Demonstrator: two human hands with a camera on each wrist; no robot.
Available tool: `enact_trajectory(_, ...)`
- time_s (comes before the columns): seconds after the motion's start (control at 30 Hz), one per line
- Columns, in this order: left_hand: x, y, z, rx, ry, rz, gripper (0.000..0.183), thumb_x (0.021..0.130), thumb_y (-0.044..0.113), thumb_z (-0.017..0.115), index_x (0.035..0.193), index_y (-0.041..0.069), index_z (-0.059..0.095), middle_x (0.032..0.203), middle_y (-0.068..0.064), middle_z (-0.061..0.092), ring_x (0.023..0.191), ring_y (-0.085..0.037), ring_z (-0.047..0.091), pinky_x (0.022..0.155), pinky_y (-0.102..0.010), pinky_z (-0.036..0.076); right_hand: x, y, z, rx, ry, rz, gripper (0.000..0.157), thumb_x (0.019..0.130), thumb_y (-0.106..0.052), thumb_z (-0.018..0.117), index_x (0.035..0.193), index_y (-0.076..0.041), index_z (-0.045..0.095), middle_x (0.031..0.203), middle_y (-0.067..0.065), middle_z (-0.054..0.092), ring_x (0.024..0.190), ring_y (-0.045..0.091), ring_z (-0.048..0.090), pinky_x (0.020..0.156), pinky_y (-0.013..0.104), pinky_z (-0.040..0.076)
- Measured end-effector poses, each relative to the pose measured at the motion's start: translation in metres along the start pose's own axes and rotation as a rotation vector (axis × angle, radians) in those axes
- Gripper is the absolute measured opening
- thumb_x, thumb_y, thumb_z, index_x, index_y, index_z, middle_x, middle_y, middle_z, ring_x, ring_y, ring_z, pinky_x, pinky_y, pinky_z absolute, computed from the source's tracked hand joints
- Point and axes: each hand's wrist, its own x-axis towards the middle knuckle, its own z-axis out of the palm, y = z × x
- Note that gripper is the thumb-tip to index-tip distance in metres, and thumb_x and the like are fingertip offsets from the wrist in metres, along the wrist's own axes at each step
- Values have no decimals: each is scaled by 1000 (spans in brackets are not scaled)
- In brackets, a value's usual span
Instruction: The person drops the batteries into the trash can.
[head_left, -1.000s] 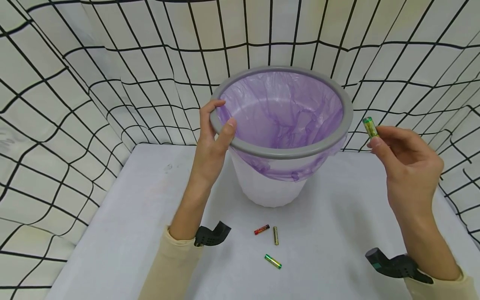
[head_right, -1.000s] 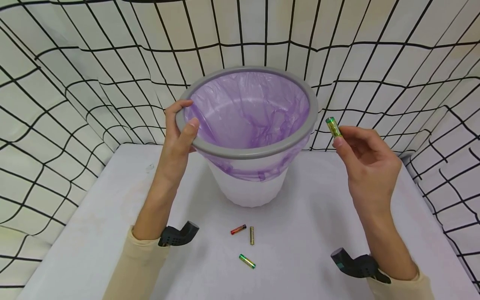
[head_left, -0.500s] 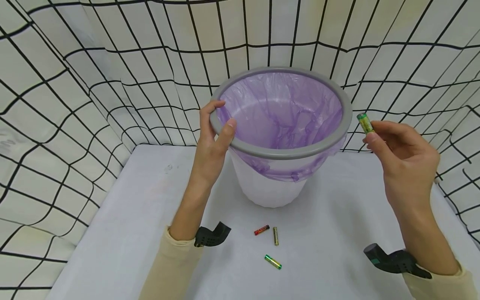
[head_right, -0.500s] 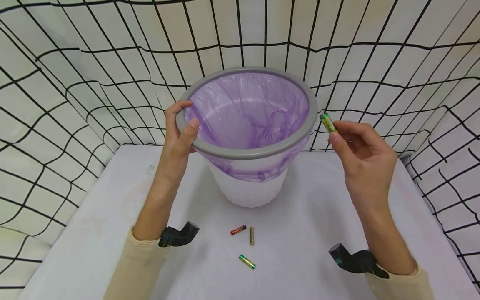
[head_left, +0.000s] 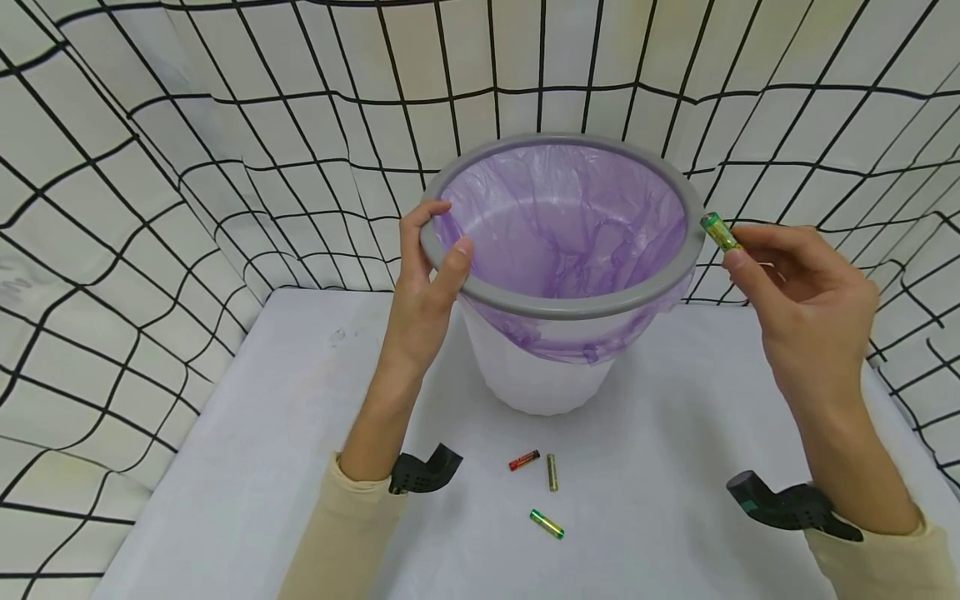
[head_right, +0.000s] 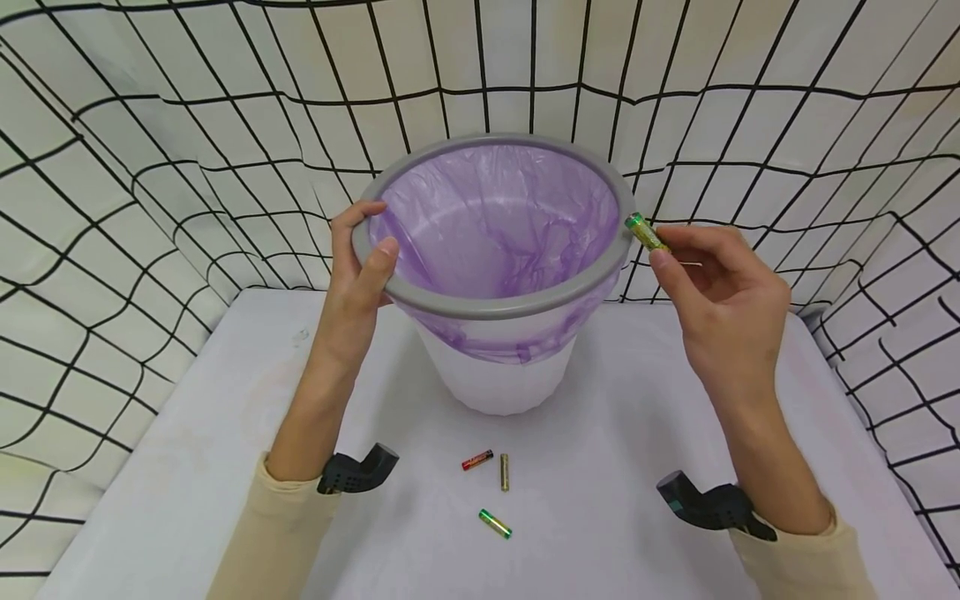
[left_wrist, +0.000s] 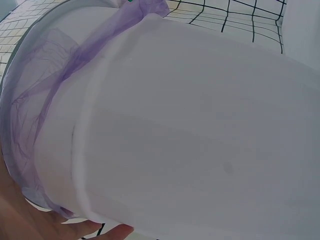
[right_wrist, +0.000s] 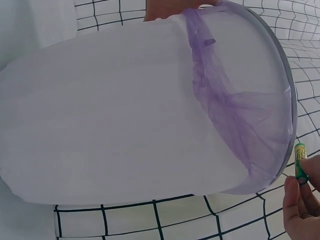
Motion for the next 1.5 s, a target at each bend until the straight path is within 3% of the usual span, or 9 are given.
enact_trajectory(0.5,0,-1,0,-18,-5,20,62,94,53,58,148,31,36,157,-1,40,132,-18,50,109,-50,43,15,0,9,95,-49,-53,28,83,19,72,110,22,68,102,10,72,93,20,68,89,18,58)
enact_trajectory(0.73,1,-2,1,-8,4,20,61,94,51,58,148,31,37,158,0,39,134,-19,48,111,-51,42,20,-3,10,-35,-71,-44,27,86,14,73,112,16,72,102,6,71,96,17,68,93,15,56)
enact_trajectory(1.13,2,-1,2,6,11,28,60,94,50,57,148,30,38,159,0,40,135,-18,48,111,-51,42,33,-7,13,-150,-126,-112,24,86,13,73,110,17,72,98,0,73,91,12,69,82,12,56)
enact_trajectory(1.3,2,0,2,12,11,32,59,94,49,57,147,32,38,158,-1,41,135,-18,48,112,-51,42,38,-13,16,-321,-139,-104,23,88,8,75,111,10,75,101,-5,73,93,11,67,84,11,56)
enact_trajectory(1.5,1,0,2,20,14,25,58,94,50,57,147,33,39,157,0,42,134,-17,48,112,-51,41,42,-11,20,-242,-196,-120,22,86,12,75,108,14,74,99,-2,74,91,14,64,82,12,56)
